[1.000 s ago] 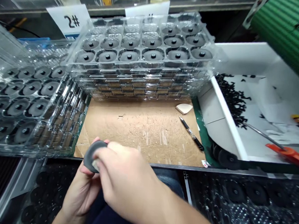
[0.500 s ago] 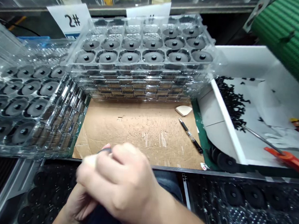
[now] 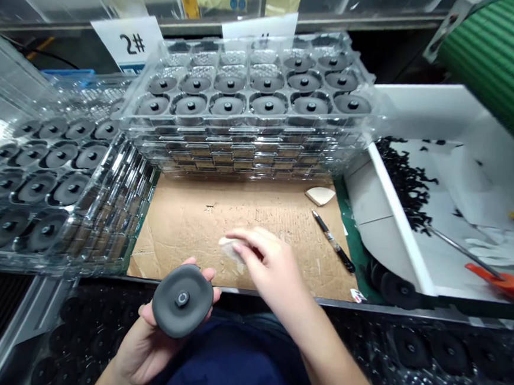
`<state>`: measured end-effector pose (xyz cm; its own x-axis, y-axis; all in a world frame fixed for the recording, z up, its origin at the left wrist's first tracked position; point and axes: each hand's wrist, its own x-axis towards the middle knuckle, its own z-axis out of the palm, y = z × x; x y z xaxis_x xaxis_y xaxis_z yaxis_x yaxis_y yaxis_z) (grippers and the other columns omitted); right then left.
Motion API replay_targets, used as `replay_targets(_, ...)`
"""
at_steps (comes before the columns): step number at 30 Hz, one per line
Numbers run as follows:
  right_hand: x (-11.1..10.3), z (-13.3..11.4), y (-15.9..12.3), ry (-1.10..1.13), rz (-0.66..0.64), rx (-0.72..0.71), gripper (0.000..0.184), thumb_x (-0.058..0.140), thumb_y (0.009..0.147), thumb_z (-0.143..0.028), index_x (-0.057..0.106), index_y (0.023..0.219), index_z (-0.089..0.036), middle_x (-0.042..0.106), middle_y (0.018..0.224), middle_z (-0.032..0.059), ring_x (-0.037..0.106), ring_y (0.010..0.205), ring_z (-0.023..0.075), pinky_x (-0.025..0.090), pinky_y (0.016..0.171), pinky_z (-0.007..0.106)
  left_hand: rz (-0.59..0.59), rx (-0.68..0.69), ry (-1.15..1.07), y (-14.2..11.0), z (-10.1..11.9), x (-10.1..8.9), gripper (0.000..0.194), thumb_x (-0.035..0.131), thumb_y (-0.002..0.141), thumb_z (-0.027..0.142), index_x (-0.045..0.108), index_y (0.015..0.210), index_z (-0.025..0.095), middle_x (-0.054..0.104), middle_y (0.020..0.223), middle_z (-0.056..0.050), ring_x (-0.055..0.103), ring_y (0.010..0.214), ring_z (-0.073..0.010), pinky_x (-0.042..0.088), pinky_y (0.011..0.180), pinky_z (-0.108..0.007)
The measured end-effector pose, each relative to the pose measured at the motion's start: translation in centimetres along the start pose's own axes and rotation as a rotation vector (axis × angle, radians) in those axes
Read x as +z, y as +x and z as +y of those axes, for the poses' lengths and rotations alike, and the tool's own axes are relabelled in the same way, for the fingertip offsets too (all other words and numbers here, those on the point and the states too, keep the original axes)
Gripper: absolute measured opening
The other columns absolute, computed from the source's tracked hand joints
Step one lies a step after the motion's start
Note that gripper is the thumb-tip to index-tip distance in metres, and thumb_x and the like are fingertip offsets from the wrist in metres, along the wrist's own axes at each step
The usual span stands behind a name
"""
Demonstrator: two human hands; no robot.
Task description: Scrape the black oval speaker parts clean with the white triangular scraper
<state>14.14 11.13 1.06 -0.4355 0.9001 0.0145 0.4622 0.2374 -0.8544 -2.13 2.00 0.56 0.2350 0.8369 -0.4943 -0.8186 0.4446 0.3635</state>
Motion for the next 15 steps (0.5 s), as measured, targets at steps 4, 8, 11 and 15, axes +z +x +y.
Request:
replay_targets(4, 3.0, 4.4, -2.1, -0.04, -0.042, 0.082, 0.023, 0.046, 0.087, -0.018, 0.066, 0.098, -0.021, 0.068, 0.089, 0.0045, 0.064, 0.084, 0.0171, 0.051, 0.073, 0.031, -0.001, -0.014, -0.055, -0.3, 0.1, -0.3, 0.054, 0.077, 0.055, 0.042, 0.067, 0.105, 0.028, 0.071, 0.109, -0.003, 0.066, 0.097, -0.0231, 0.049, 0.086, -0.03)
replay_targets(8, 4.6, 5.7, -3.5, -0.044, -0.018, 0.104, 0.022, 0.046, 0.087, -0.02, 0.064, 0.098, -0.019, 0.069, 0.09, 0.0058, 0.065, 0.08, 0.0179, 0.052, 0.071, 0.031, -0.018, -0.026, -0.059, -0.5, 0.2, -0.3, 0.054, 0.077, 0.055, 0.043, 0.066, 0.106, 0.027, 0.071, 0.109, -0.004, 0.066, 0.098, -0.0228, 0.049, 0.086, -0.029)
replay_targets(11, 2.6, 3.1, -3.0, -0.032, 0.092, 0.125, 0.02, 0.047, 0.089, -0.023, 0.061, 0.103, -0.019, 0.068, 0.097, 0.0053, 0.063, 0.076, 0.0152, 0.05, 0.063, 0.027, -0.038, -0.005, -0.008, -0.5, 0.1, -0.2, 0.055, 0.076, 0.056, 0.046, 0.065, 0.107, 0.028, 0.07, 0.11, -0.004, 0.065, 0.097, -0.0234, 0.047, 0.089, -0.032)
replay_targets(15, -0.2, -2.9, -2.1, -0.063, 0.188, -0.394, 0.022, 0.044, 0.093, -0.019, 0.06, 0.108, -0.024, 0.068, 0.093, 0.0003, 0.056, 0.075, 0.0117, 0.042, 0.068, 0.025, 0.071, 0.03, 0.123, -0.6, -0.7, 0.3, 0.053, 0.074, 0.057, 0.049, 0.067, 0.105, 0.028, 0.071, 0.104, -0.002, 0.064, 0.096, -0.0249, 0.045, 0.093, -0.039)
